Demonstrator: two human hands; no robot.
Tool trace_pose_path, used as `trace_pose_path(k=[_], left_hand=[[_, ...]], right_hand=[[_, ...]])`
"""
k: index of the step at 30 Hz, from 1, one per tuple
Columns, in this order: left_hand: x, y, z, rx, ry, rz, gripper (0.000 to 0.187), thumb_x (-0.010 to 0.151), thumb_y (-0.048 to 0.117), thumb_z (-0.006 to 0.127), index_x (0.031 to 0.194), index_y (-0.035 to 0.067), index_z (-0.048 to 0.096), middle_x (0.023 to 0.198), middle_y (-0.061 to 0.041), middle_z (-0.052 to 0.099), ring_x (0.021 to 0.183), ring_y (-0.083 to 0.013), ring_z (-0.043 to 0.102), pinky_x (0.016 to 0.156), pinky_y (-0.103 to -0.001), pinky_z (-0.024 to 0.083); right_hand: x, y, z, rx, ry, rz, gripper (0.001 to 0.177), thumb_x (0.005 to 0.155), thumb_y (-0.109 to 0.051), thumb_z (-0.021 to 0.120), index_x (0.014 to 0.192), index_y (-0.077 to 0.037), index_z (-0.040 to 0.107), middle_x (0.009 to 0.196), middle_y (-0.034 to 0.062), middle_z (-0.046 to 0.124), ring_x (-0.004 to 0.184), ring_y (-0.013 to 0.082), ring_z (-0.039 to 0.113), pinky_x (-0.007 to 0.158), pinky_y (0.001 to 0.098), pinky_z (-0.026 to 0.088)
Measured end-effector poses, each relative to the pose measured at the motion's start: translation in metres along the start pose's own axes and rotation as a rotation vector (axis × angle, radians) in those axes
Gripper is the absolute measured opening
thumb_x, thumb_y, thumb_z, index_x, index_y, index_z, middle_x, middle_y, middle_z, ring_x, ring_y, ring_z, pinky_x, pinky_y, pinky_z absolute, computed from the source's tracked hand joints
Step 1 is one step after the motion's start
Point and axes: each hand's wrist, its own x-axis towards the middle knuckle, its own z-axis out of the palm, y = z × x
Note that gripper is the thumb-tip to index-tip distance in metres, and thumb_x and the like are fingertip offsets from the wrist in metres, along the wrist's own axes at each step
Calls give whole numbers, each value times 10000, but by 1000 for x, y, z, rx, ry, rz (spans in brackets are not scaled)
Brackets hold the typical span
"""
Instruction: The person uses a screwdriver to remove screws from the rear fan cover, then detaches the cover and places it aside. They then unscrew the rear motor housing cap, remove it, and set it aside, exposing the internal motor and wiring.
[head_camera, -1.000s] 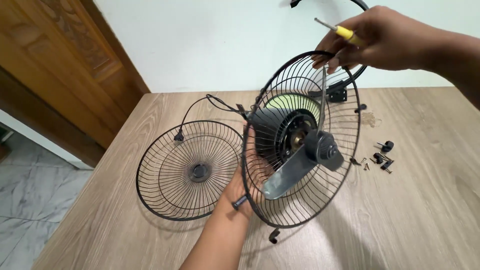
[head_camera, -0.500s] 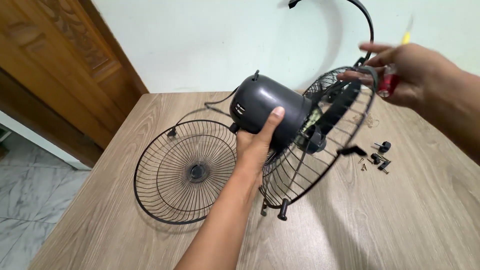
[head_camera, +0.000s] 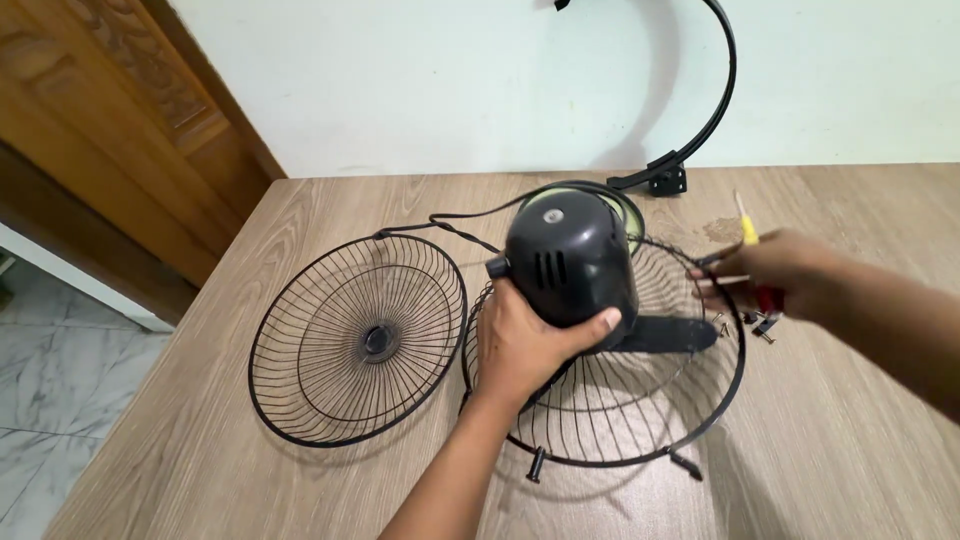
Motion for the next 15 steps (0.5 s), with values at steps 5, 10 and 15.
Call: trace_pose_path(k=[5, 10, 15], left_hand=[[-15, -13, 6, 50, -31, 80, 1164, 573, 597, 902, 1398, -56, 405, 1151, -238, 688, 1002, -389, 729, 887, -464, 576], [-19, -18, 9, 32, -106, 53, 1220, 573, 591, 885, 1478, -14, 332, 1148, -215, 709, 1007, -372, 738, 925, -451, 572], [-19, -25, 12, 64, -106, 137, 1282, 573, 615, 904, 1500, -10, 278, 1238, -237, 650, 1109, -380, 692, 959, -462, 549]], right_hand=[[-6, 25, 14, -86, -22, 65, 264, 1013, 6, 500, 1247, 106, 573, 1143, 227, 737, 957, 323, 748, 830, 436, 638], [-1, 38, 18, -131, -14, 86, 285, 1002, 7, 557, 1282, 54, 584, 1147, 206, 724, 991, 279, 731, 861, 419, 626], [9, 45, 15, -165, -13, 98, 292, 1001, -18, 561, 1285, 29, 612, 1117, 196, 754, 976, 260, 734, 867, 409, 616]])
